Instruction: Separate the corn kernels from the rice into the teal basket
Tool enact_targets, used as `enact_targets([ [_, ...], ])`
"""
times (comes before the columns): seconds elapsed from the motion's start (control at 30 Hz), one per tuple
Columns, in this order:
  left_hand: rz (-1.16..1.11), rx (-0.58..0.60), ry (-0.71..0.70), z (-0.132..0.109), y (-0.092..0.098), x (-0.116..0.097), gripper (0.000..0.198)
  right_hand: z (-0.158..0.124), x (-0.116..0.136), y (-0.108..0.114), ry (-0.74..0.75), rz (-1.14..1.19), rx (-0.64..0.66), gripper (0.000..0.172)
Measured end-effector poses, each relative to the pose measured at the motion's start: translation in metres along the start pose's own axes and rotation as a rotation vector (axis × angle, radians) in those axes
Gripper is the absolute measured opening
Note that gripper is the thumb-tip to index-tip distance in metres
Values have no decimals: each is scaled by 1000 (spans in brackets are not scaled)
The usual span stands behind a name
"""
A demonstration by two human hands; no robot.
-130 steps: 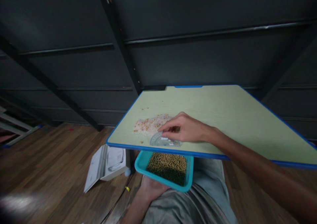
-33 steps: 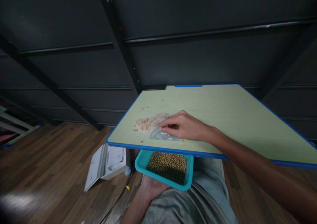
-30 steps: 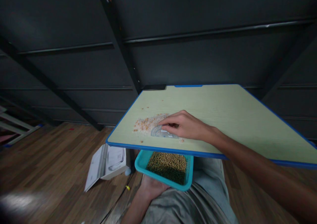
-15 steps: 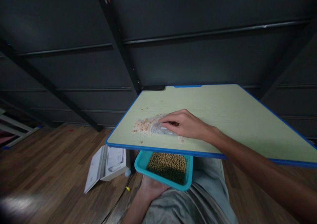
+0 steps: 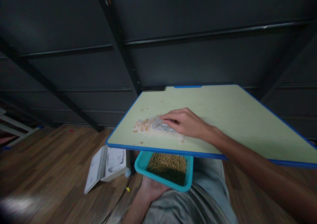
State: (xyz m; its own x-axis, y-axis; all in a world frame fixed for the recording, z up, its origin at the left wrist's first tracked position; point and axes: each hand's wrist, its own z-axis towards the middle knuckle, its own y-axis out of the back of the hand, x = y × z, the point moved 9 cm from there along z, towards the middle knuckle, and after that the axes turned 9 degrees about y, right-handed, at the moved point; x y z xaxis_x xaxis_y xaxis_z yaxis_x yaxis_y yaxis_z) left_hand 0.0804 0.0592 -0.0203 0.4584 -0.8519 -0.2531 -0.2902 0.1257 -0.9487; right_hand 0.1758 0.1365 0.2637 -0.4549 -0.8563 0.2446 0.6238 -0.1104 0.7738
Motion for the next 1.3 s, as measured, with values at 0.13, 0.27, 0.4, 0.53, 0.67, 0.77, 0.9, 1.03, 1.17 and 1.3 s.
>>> enact_targets([
  [0.13,10,-17,-5,1,0,0,48,1,-2,3,-25,-15,-20,27],
  [0.27,8,-42,-15,2,3,-1,51,0,-6,6,-49,-12,-59,27],
  [0.4,12,-54,-13,1,5,0,48,-1,-10,12,-82,-5,-116,25],
  [0.53,16,-55,-13,1,5,0,49,-2,-15,17,-140,-30,-162,22],
  [0.67,13,-56,-20,0,6,-1,48,-6,-23,22,-208,-71,-206,21],
  [0.77,12,-59,-16,0,6,-1,48,-9,-28,26,-246,-117,-226,21],
  [0.9,6,-52,0,0,3,-1,47,-11,-36,28,-283,-115,-224,22],
  [1.03,2,-85,-3,-1,5,-1,46,-12,-42,31,-301,-98,-235,22],
  [1.17,1,-140,-17,-1,17,-2,46,-14,-49,33,-324,-111,-244,22],
  [1.3,5,-139,-34,-2,19,-2,41,-15,-54,36,-331,-139,-244,23],
])
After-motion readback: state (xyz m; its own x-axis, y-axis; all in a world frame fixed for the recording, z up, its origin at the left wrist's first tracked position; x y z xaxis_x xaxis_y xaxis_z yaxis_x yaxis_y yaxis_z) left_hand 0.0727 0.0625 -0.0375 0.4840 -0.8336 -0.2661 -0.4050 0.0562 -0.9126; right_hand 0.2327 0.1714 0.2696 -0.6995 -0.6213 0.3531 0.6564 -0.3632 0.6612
